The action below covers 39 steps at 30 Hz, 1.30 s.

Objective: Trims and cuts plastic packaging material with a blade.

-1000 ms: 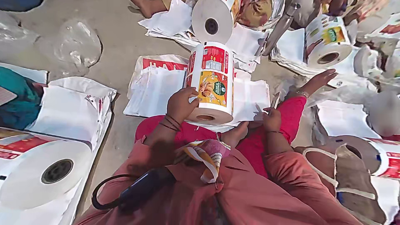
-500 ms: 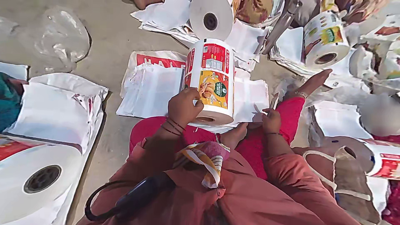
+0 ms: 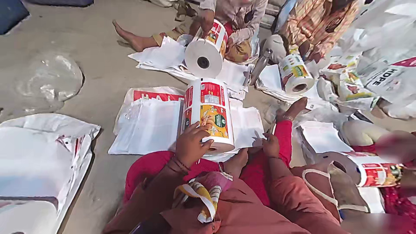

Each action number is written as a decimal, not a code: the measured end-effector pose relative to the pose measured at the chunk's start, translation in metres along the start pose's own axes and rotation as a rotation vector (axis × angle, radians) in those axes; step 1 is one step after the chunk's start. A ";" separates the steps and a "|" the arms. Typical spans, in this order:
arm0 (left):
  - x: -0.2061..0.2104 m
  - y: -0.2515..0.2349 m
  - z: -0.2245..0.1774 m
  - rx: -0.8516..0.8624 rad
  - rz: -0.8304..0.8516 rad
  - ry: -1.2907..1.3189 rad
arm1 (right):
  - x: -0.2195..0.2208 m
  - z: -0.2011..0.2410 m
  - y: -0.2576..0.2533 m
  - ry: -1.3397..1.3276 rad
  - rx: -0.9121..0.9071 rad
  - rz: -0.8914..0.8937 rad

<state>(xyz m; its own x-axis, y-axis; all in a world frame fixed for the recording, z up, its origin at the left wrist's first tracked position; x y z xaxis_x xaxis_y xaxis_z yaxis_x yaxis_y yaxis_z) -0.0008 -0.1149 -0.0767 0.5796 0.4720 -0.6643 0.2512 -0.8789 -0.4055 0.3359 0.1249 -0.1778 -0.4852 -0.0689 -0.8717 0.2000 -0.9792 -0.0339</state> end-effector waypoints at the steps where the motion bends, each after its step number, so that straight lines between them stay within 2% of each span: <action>1: 0.000 0.001 0.000 0.014 -0.004 -0.012 | 0.003 0.000 0.001 -0.011 0.006 -0.005; 6: 0.001 0.001 0.002 0.127 0.022 -0.061 | 0.011 0.007 0.003 0.070 0.008 0.040; 8: 0.001 0.000 0.002 0.159 0.015 -0.088 | 0.037 -0.017 -0.006 0.060 -0.110 -0.219; 10: -0.001 -0.004 0.003 0.185 -0.010 -0.119 | 0.044 -0.024 -0.019 0.070 -0.135 -0.185; 11: -0.002 -0.003 0.003 0.191 -0.015 -0.132 | 0.050 -0.027 -0.021 0.068 -0.158 -0.289; 13: -0.004 -0.004 0.001 0.200 -0.001 -0.164 | 0.023 0.000 -0.010 0.017 -0.029 -0.021; 14: -0.006 -0.004 0.001 0.200 0.010 -0.177 | 0.014 0.009 -0.005 0.005 0.020 0.040; 18: -0.008 -0.009 -0.003 0.156 0.017 -0.185 | 0.008 0.009 -0.002 -0.014 0.046 0.041; 25: -0.010 -0.022 -0.023 -0.162 0.170 -0.257 | 0.005 0.012 -0.003 -0.043 0.033 0.047; 31: -0.014 -0.027 -0.034 -0.289 0.284 -0.315 | 0.006 0.009 -0.008 -0.067 0.024 0.073; 34: -0.014 -0.027 -0.031 -0.303 0.321 -0.301 | 0.009 0.004 -0.012 -0.109 0.021 0.069; 39: -0.014 -0.028 -0.031 -0.247 0.279 -0.287 | 0.006 0.002 -0.012 -0.130 0.071 0.067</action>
<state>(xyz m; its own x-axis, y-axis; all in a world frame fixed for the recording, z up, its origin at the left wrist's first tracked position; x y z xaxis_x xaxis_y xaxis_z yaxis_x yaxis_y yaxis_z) 0.0084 -0.0993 -0.0366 0.4221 0.1846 -0.8875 0.3130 -0.9485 -0.0484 0.3295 0.1361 -0.1815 -0.5797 -0.1542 -0.8001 0.1774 -0.9823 0.0609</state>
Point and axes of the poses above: each hand's wrist, its own y-axis away from the middle knuckle, its own x-axis out of the palm, z = x × y, the point moved 5 cm from there along -y, towards the middle knuckle, and after that the axes turned 8 degrees about y, right-handed, at the moved point
